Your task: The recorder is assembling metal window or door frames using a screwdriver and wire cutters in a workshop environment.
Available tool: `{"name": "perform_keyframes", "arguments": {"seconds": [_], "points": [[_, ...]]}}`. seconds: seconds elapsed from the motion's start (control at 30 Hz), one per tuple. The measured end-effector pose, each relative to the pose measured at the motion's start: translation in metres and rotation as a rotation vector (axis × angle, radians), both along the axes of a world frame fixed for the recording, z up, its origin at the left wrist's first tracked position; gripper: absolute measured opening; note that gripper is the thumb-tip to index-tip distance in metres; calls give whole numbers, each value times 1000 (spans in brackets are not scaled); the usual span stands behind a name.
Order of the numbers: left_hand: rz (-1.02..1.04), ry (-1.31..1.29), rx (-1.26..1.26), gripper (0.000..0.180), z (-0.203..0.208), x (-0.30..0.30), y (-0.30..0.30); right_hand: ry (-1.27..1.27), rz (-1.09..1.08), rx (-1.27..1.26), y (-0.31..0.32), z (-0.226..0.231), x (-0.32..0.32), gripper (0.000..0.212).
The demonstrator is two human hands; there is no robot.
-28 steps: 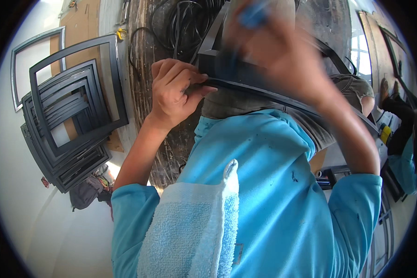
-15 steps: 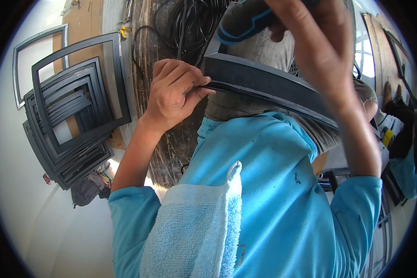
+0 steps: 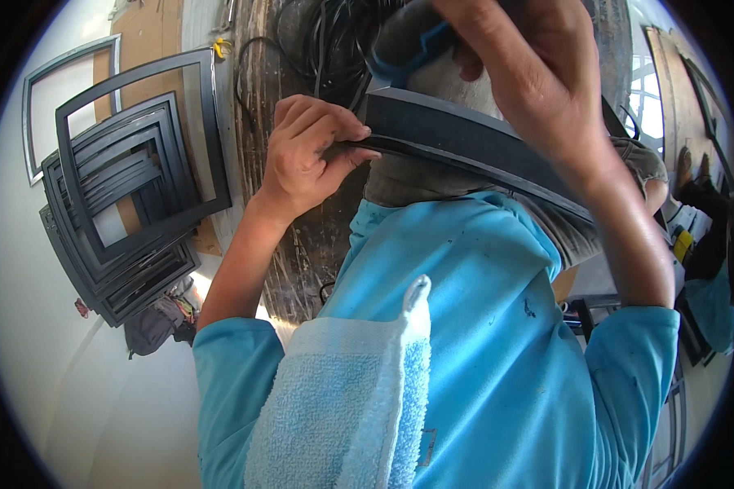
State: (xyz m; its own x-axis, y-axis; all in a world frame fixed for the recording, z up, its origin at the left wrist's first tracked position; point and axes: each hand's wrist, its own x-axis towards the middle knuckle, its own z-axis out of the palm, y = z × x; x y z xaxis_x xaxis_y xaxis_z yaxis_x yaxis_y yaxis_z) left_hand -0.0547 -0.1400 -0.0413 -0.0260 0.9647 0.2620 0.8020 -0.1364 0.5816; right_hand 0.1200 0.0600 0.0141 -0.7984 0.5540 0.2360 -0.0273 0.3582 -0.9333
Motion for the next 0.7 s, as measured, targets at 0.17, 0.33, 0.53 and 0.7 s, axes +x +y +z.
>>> {"name": "perform_keyframes", "arguments": {"seconds": [0.17, 0.33, 0.53, 0.7], "points": [[-67, -45, 19, 28, -8, -4, 6, -197, 113, -19, -14, -8, 1, 19], [-25, -87, 15, 28, -11, 0, 4, -128, 118, -275, -20, -2, 3, 23], [-64, -38, 14, 27, -9, 0, 2, 13, 20, -128, -31, -15, -4, 25], [-20, -82, 8, 26, -9, 9, -1, -349, 299, -539, 14, 78, 12, 20]]}}
